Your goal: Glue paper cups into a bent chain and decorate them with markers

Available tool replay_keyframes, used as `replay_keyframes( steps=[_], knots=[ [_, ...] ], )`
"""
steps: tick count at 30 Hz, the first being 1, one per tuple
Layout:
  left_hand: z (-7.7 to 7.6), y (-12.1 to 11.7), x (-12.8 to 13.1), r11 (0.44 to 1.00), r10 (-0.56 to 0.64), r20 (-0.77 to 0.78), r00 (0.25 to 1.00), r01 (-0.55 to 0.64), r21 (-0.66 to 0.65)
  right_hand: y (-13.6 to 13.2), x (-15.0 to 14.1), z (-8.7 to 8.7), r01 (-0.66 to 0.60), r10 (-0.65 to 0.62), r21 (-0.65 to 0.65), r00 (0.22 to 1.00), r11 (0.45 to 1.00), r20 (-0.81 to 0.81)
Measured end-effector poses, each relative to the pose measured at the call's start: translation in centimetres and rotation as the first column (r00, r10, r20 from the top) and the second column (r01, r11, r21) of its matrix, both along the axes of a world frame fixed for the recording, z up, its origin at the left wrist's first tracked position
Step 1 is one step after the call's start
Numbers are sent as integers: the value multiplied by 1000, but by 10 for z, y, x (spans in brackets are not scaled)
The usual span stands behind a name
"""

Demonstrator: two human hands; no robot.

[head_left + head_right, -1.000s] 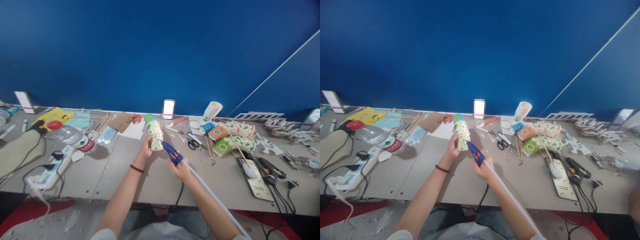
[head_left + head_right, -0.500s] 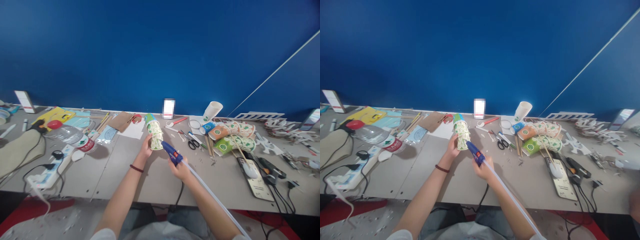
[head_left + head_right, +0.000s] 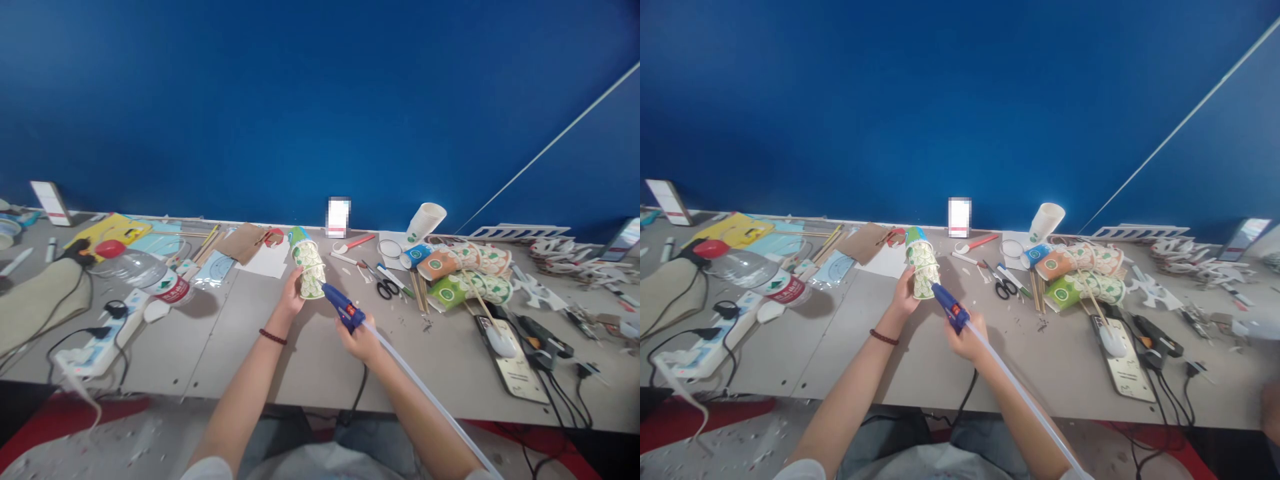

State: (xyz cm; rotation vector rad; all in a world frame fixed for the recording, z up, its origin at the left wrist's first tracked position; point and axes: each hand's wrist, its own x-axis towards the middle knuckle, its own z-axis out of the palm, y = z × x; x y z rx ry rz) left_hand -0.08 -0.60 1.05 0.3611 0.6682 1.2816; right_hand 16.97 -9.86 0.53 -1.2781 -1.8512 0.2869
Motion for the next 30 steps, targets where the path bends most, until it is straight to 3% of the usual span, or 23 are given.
replay_keyframes(
  steps=[10,21,30],
  knots=[
    [-3,2,-3,999,9,-25,1000,-8,47,-2,0,2,4,-4,-30,1000,1000,13],
    [-2,3,-2,999,30,10,999,-30,-16,-1,0,1,-20,19,-33,1000,999,-7],
    [-5,4,-6,1000,-2,-11,1000,2,6,-2,-1,2,-9,6,-73,999,997,-44]
  ],
)
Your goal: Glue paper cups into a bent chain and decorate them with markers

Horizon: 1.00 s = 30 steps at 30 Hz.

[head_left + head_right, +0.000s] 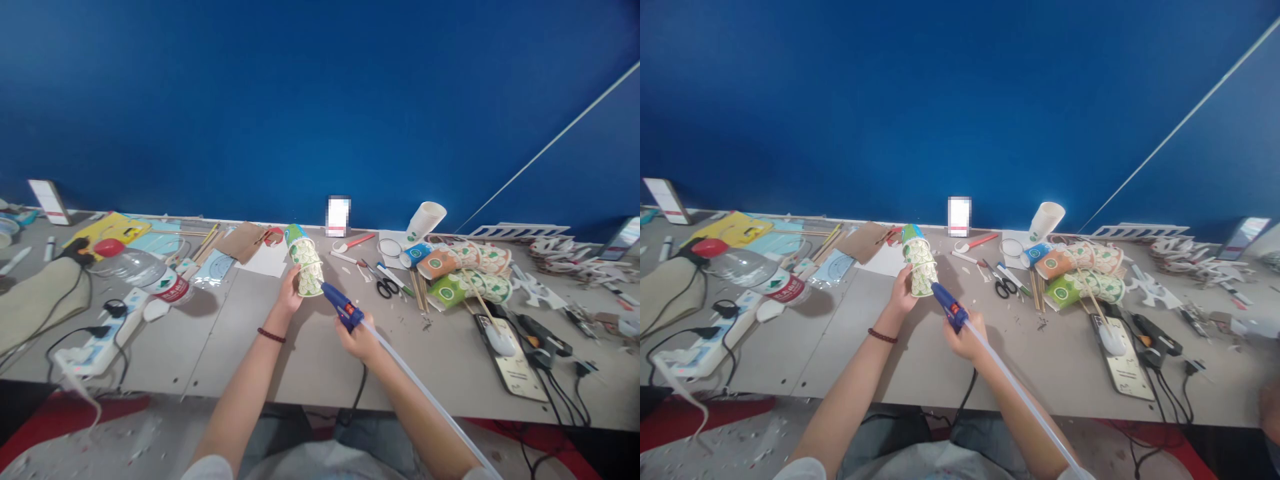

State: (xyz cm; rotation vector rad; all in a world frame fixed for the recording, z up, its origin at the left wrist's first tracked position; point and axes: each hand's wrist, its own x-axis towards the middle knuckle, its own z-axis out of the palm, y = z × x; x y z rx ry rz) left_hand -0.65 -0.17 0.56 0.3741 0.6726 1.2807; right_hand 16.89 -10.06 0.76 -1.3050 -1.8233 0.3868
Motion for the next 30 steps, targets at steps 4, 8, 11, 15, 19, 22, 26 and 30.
replay_keyframes(
  steps=[4,8,11,15,19,22,26,30],
  knots=[
    [1,0,-1,1000,15,-6,1000,-15,4,-1,0,0,-5,3,-53,999,999,-45],
    [1,0,-1,1000,14,-15,1000,-14,6,-1,0,-2,-14,11,-60,999,998,-52],
    [2,0,0,1000,26,-7,1000,-26,7,-1,0,-3,-21,19,-60,999,998,-44],
    [3,0,0,1000,30,5,1000,-30,6,-1,0,-3,-17,13,-70,999,997,-46],
    [1,1,-2,999,31,-11,999,-31,-7,-1,1,-3,-5,3,-80,1000,997,-27],
    [-1,1,-3,999,42,-60,997,-40,27,0,0,-4,-8,7,-75,1000,997,-11],
    [0,1,-4,995,72,-106,992,-64,83,1,0,-7,14,-14,-67,1000,998,0],
    [2,1,-5,991,105,-141,984,-92,94,1,0,-7,7,-6,-72,1000,997,7]
  ],
)
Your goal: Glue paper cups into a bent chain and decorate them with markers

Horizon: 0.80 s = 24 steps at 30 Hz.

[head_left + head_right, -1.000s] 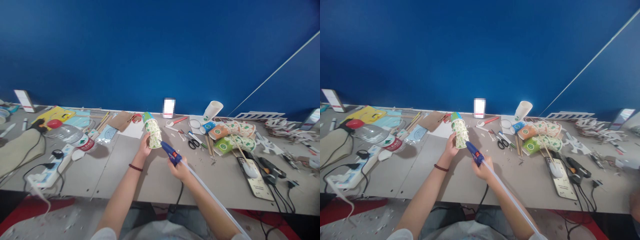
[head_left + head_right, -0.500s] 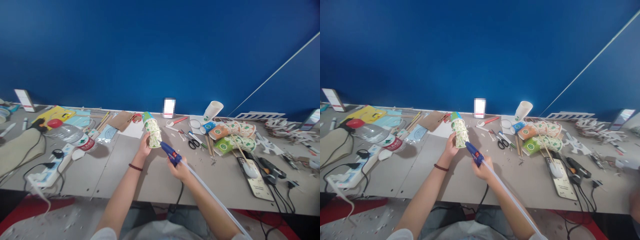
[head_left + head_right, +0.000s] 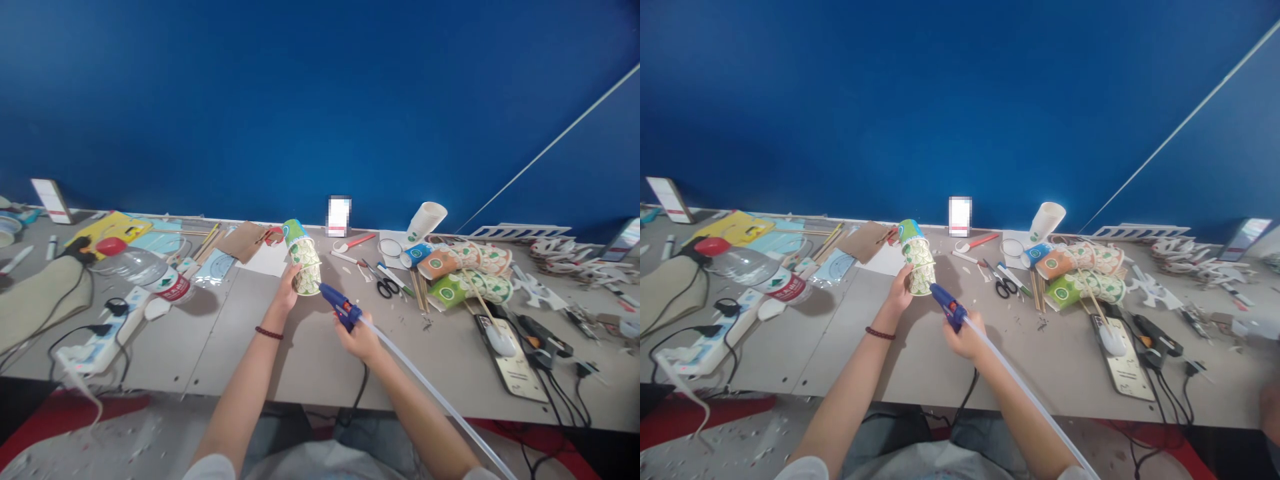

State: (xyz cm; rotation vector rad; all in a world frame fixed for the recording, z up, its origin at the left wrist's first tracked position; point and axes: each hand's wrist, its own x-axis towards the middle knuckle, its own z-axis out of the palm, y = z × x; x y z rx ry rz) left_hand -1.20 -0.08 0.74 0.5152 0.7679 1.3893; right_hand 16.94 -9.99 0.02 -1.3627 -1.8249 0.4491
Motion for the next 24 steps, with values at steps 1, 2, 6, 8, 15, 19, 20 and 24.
replay_keyframes(
  steps=[1,2,6,8,15,19,20,24],
  knots=[
    [0,0,-1,1000,3,-13,1000,-3,7,0,0,0,-2,2,-5,1000,1000,2],
    [0,0,-2,1000,0,-25,1000,0,17,0,0,1,-2,3,-11,1000,1000,3],
    [1,0,-5,998,-26,-57,998,29,59,0,1,1,-7,6,-36,1000,999,-1],
    [2,-1,-6,997,-29,-80,996,34,71,0,1,0,-10,10,-41,1000,999,-1],
    [3,-1,-8,996,-44,-144,989,55,73,0,1,1,-30,29,-84,999,996,-14],
    [2,1,-10,994,-49,-170,984,65,90,0,2,3,-35,34,-144,999,989,-6],
    [1,1,-10,993,-44,-169,985,61,98,0,2,4,-34,33,-154,999,988,-7],
    [1,2,-10,994,-13,-137,990,28,110,-1,1,5,-29,24,-149,999,988,-39]
  ],
)
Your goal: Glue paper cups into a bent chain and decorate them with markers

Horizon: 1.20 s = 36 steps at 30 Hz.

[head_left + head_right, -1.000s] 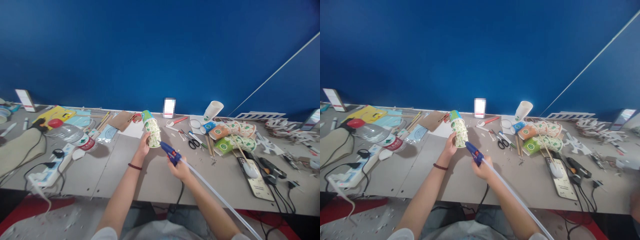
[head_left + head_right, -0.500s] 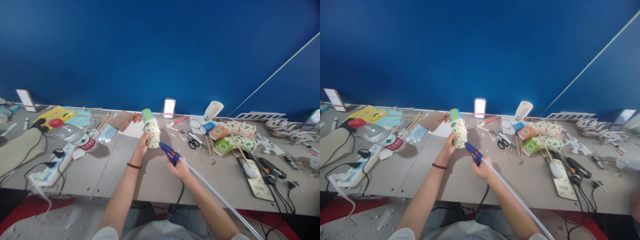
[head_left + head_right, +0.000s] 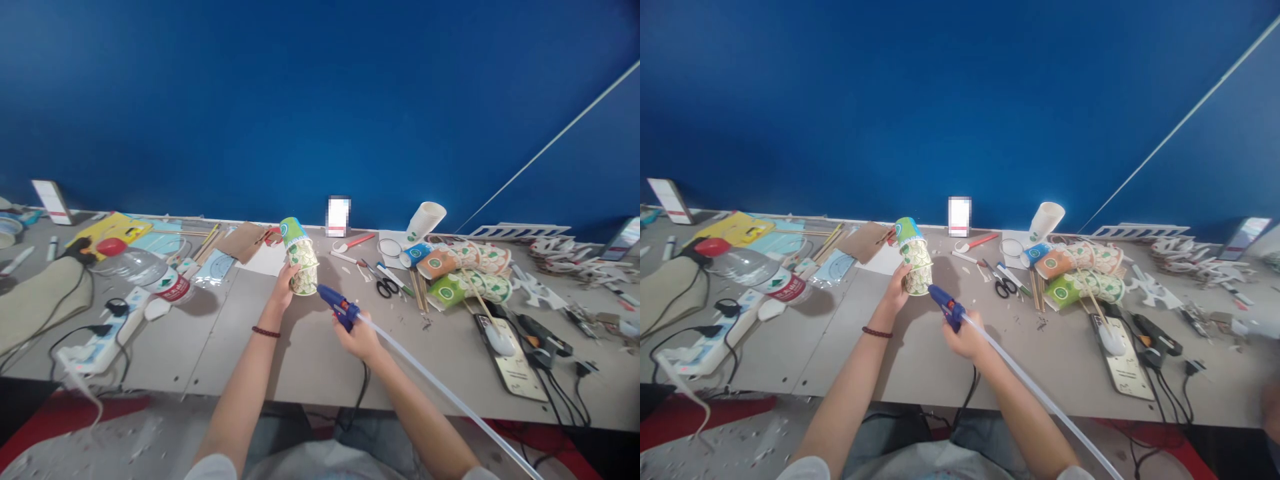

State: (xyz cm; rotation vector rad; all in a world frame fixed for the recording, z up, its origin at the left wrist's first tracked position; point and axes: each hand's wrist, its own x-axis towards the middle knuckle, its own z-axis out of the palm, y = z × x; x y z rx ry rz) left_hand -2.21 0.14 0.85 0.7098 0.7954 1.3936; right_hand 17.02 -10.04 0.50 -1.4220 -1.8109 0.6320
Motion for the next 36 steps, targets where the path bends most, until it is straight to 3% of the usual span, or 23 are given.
replay_keyframes(
  steps=[9,16,23,36],
  knots=[
    [-1,-3,10,999,15,137,991,-10,-42,2,0,2,79,-51,150,982,985,-181],
    [5,-8,18,994,-30,261,965,55,-90,1,-1,-1,130,-100,125,969,984,-225],
    [8,-12,22,996,-86,265,960,93,-13,0,-2,4,145,-112,131,966,981,-231],
    [6,-11,27,998,-59,238,970,61,-1,1,-3,9,177,-151,137,972,975,-182]
  ],
)
